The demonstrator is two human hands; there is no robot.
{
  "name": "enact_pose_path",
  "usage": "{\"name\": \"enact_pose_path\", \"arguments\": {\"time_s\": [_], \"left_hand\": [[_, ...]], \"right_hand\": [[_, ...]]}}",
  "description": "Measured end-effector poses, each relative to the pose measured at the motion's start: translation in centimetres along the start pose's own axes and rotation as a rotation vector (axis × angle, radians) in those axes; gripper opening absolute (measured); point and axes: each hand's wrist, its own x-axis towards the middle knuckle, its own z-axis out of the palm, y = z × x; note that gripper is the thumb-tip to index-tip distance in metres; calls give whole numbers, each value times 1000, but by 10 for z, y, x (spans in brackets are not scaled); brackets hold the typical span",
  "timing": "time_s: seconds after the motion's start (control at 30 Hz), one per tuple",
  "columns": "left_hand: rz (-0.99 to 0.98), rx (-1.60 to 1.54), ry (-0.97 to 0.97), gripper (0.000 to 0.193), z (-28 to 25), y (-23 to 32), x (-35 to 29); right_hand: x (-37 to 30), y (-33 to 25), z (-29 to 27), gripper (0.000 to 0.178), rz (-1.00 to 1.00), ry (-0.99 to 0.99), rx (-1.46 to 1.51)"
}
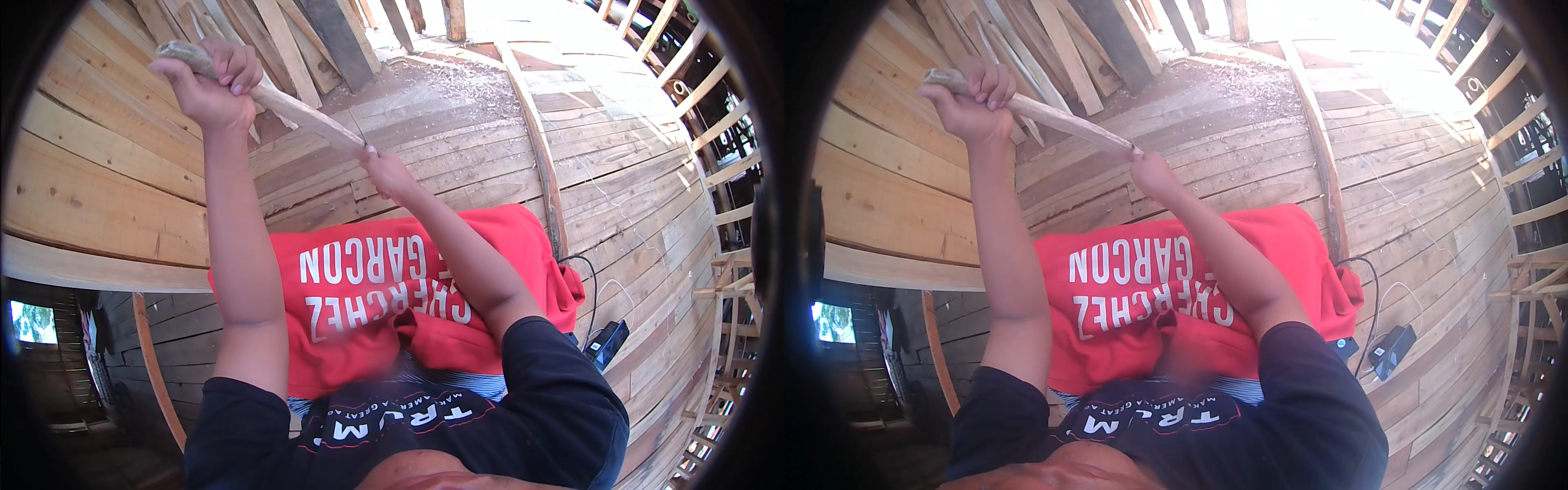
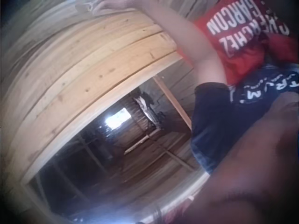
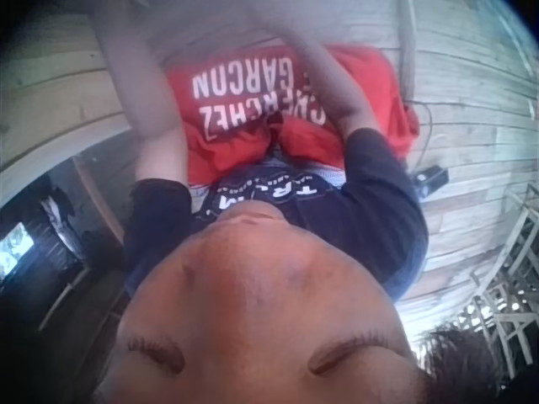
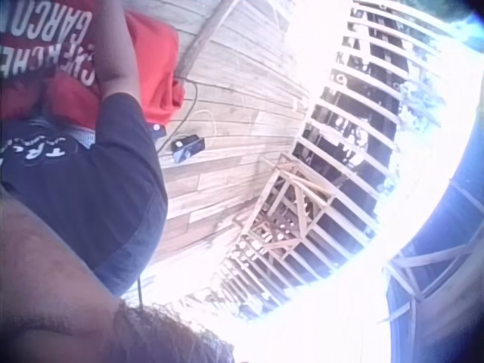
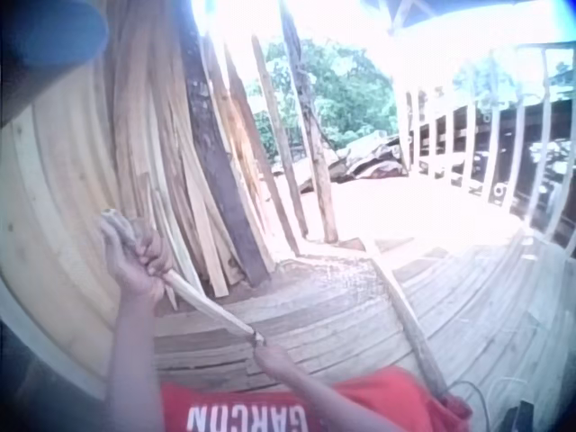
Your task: The person uses a knife to carve a long, thin piece of wood, repeatedly shaving off thin strips of material. The person holds the wood with one hand and the knife with the other, working on a wooden deck surface.
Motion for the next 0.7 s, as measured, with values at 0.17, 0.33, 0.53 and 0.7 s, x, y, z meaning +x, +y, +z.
{"name": "enact_pose_path", "arguments": {"time_s": [0.17, 0.33, 0.53, 0.7], "left_hand": [[-24, 53, 70, 72, 32, -32, 39], [-265, -374, -74, 68, -4, -89, 93], [-24, 18, 136, 67, 54, -61, 72], [-124, -316, -101, 67, 9, -74, 87]], "right_hand": [[2, -14, -15, 50, -253, 116, -56], [33, 56, -17, 49, 117, 75, -94], [-4, -35, -28, 53, -255, 63, 138], [39, 5, -1, 54, -538, 219, 108]]}}
